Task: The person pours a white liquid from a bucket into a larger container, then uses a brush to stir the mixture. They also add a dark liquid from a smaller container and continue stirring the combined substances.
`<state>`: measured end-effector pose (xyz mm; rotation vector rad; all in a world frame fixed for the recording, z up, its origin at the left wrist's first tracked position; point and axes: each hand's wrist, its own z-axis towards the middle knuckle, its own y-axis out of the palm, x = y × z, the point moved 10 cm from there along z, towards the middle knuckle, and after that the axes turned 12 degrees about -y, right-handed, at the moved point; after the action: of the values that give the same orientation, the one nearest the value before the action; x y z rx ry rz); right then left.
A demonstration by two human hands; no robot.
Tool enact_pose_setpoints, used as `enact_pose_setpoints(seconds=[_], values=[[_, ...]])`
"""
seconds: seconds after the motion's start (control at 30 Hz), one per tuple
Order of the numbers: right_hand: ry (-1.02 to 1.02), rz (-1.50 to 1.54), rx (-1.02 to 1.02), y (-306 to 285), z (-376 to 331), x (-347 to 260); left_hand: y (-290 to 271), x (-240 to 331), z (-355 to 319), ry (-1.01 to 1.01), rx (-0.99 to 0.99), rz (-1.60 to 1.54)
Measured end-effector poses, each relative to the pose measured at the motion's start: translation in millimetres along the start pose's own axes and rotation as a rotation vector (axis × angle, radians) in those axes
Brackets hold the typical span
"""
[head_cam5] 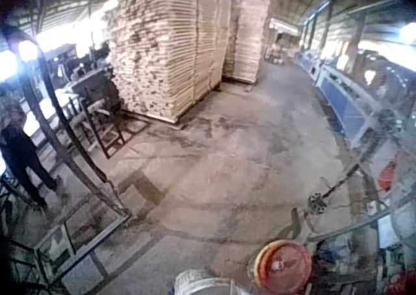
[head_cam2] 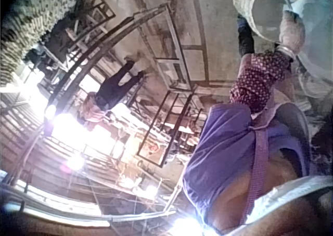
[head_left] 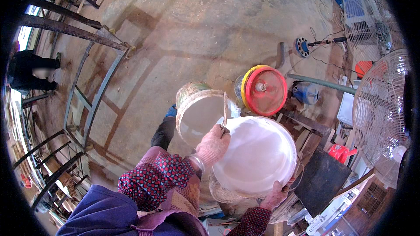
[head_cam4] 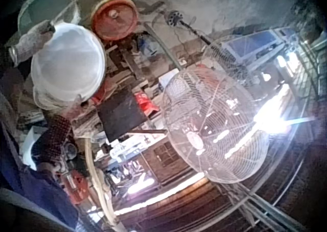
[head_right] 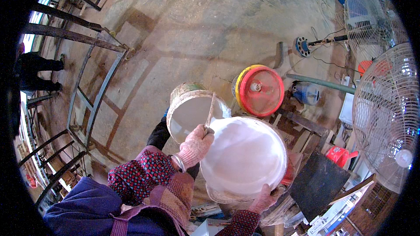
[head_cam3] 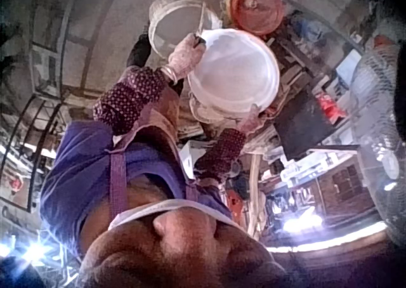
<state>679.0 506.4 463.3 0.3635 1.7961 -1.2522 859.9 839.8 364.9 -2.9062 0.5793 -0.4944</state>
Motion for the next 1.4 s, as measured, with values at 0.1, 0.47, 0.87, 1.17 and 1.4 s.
enact_pose_setpoints(seconds=[0.1,0.47,0.87,1.17,1.4], values=[[0.017,-0.019,-0.011,-0.1,-1.0,-1.2,3.8,-1.0,4.4,0.051,0.006,-0.005],[-0.005,-0.067,-0.009,-1.8,-0.4,-8.8,3.2,-3.6,6.1,0.034,-0.037,-0.040],[0.084,-0.023,0.042,-20.5,0.0,16.4,10.1,-23.6,27.5,-0.042,-0.057,-0.148],[0.083,0.066,0.018,-24.5,2.2,25.1,9.3,-27.4,31.5,-0.063,-0.075,-0.258],[0.065,0.102,0.008,-23.2,1.7,27.0,1.9,-23.5,29.5,-0.048,-0.080,-0.318]])
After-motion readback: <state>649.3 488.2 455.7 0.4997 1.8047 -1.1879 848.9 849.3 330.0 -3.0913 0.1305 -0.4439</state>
